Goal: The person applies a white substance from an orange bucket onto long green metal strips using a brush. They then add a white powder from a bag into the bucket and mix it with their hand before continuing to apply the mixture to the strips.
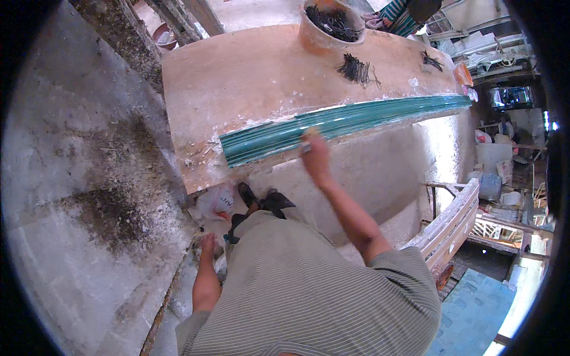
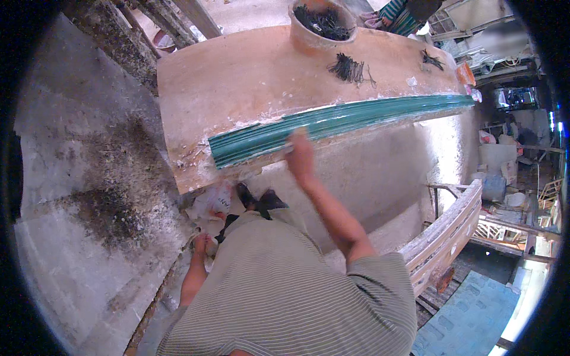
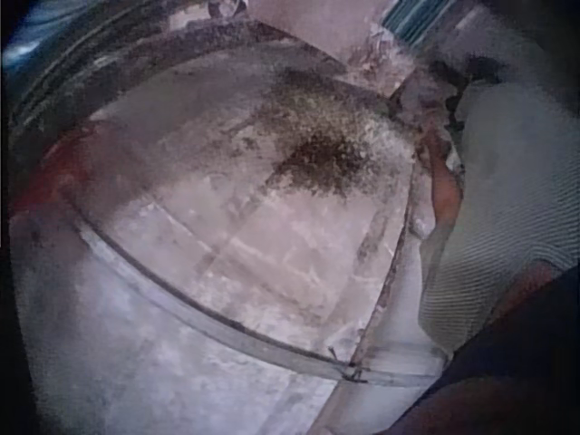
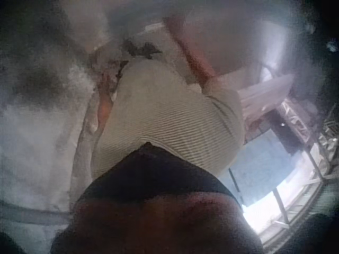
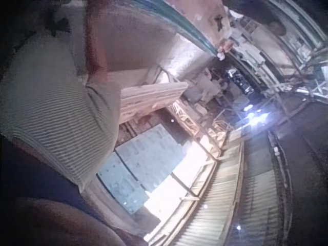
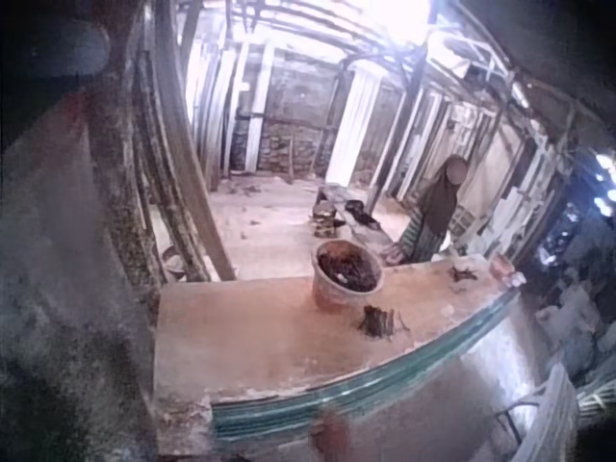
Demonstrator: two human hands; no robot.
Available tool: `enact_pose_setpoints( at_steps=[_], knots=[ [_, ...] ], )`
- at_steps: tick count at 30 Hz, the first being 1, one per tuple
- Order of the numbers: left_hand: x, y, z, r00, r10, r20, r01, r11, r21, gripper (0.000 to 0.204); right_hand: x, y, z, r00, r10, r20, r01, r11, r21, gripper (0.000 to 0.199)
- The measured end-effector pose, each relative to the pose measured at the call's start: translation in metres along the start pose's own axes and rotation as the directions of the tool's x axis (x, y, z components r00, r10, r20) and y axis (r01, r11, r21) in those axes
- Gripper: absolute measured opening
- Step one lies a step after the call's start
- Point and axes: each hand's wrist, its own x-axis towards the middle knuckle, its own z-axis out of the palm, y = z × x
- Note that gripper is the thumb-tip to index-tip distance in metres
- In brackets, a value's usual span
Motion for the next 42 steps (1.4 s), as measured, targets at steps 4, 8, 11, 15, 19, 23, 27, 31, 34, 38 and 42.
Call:
enact_pose_setpoints(
  at_steps=[4, 8, 11, 15, 19, 23, 27, 31, 34, 38, 42],
  knots=[
    [-0.015, -0.012, 0.008, 0.982, -0.1, 0.159, 0.119, 0.986, -0.114, 0.02, -0.026, -0.121, 0.049, 0.917, -0.207, 0.341, 0.075, 0.929, 0.363, 0.04],
    [-0.022, -0.002, 0.029, 0.954, 0.193, 0.23, -0.241, 0.948, 0.205, 0.025, -0.004, -0.176, 0.052, 0.773, -0.194, 0.604, -0.313, 0.712, 0.629, 0.024],
    [-0.013, 0.053, 0.066, 0.972, -0.112, 0.208, 0.072, 0.979, 0.19, 0.033, -0.002, -0.138, 0.049, 0.976, -0.01, 0.217, -0.112, 0.833, 0.543, 0.012],
    [-0.002, 0.119, 0.115, 0.985, -0.094, 0.144, 0.061, 0.973, 0.221, 0.036, 0.007, -0.022, 0.0, 0.938, 0.326, 0.117, -0.337, 0.784, 0.521, 0.012],
    [0.008, 0.14, 0.146, 0.979, 0.05, 0.199, -0.071, 0.993, 0.099, 0.038, 0.023, 0.073, -0.061, 0.845, 0.508, -0.167, -0.426, 0.828, 0.366, 0.012],
    [-0.005, 0.146, 0.185, 0.976, 0.032, 0.214, -0.072, 0.981, 0.179, 0.038, 0.056, 0.174, -0.121, 0.747, 0.59, -0.305, -0.529, 0.806, 0.265, 0.013],
    [-0.019, 0.151, 0.228, 0.991, -0.006, 0.133, -0.027, 0.968, 0.25, 0.036, 0.096, 0.331, -0.184, 0.722, 0.484, -0.495, -0.606, 0.787, -0.114, 0.023],
    [-0.026, 0.154, 0.281, 0.995, -0.091, 0.051, 0.073, 0.958, 0.278, 0.032, 0.137, 0.478, -0.278, 0.723, 0.411, -0.555, -0.581, 0.796, -0.168, 0.024],
    [-0.033, 0.137, 0.324, 0.991, -0.029, 0.134, -0.001, 0.976, 0.217, 0.03, 0.151, 0.522, -0.304, 0.855, 0.1, -0.51, -0.379, 0.791, -0.481, 0.022],
    [-0.049, 0.157, 0.422, 0.97, -0.048, 0.238, -0.072, 0.881, 0.468, 0.032, 0.123, 0.487, -0.25, 0.829, 0.192, -0.526, -0.337, 0.921, -0.196, 0.019],
    [-0.051, 0.189, 0.505, 0.919, -0.063, 0.39, -0.174, 0.821, 0.544, 0.035, 0.072, 0.385, -0.218, 0.913, 0.237, -0.332, -0.244, 0.97, 0.023, 0.01]
  ],
)
